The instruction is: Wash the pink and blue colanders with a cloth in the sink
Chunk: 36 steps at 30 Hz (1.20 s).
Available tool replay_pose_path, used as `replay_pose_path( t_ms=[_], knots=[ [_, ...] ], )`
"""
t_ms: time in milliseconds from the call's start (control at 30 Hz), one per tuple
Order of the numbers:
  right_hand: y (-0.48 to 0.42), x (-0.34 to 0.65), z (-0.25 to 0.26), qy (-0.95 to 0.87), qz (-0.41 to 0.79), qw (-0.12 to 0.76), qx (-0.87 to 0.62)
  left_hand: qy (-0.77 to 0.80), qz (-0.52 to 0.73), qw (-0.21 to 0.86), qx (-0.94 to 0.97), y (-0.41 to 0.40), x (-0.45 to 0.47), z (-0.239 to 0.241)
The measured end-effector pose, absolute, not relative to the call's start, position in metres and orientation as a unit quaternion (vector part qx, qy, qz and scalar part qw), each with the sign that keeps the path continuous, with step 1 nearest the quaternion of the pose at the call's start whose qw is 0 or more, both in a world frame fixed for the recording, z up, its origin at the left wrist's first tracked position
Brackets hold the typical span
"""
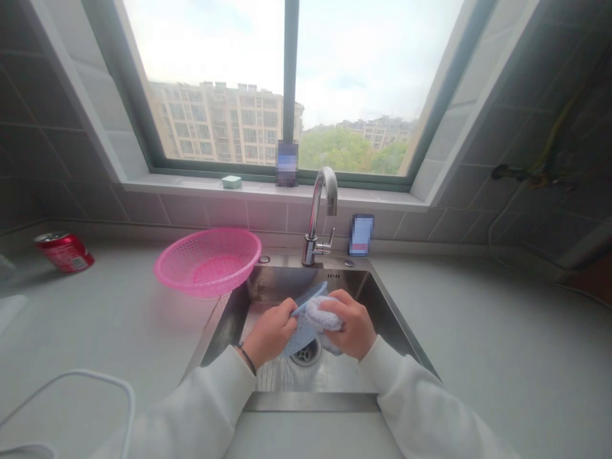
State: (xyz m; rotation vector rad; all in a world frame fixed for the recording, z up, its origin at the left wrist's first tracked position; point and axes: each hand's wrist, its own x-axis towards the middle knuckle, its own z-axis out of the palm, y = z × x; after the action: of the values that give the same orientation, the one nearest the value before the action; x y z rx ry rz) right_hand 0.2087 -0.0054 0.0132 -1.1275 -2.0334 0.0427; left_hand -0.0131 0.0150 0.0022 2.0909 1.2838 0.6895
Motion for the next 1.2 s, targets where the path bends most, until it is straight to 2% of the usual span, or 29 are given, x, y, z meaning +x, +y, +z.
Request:
replay_pose_path(
  t_ms=[233, 333, 500, 733, 933, 1067, 1200],
  knots=[
    [0.009, 0.231, 0.016, -0.749, -0.036, 0.400, -0.527, 0.535, 0.292, 0.257, 0.750, 0.017, -0.013, 0.006],
    [0.006, 0.230, 0.019, -0.747, -0.068, 0.412, -0.518, 0.550, 0.307, 0.253, 0.734, 0.018, -0.013, 0.006],
    [-0.009, 0.209, 0.016, -0.821, 0.001, 0.393, -0.415, 0.552, 0.288, 0.231, 0.748, 0.016, -0.012, 0.007],
    [0.008, 0.230, 0.018, -0.728, -0.032, 0.424, -0.537, 0.551, 0.311, 0.245, 0.734, 0.013, -0.011, 0.012],
    [-0.009, 0.205, 0.018, -0.817, 0.058, 0.433, -0.377, 0.537, 0.311, 0.249, 0.743, 0.013, -0.010, 0.010],
    [0.009, 0.223, 0.018, -0.741, 0.057, 0.490, -0.455, 0.530, 0.341, 0.276, 0.725, 0.013, -0.011, 0.010],
    [0.011, 0.232, 0.022, -0.724, 0.033, 0.488, -0.486, 0.521, 0.364, 0.315, 0.705, 0.013, -0.012, 0.007]
  ],
)
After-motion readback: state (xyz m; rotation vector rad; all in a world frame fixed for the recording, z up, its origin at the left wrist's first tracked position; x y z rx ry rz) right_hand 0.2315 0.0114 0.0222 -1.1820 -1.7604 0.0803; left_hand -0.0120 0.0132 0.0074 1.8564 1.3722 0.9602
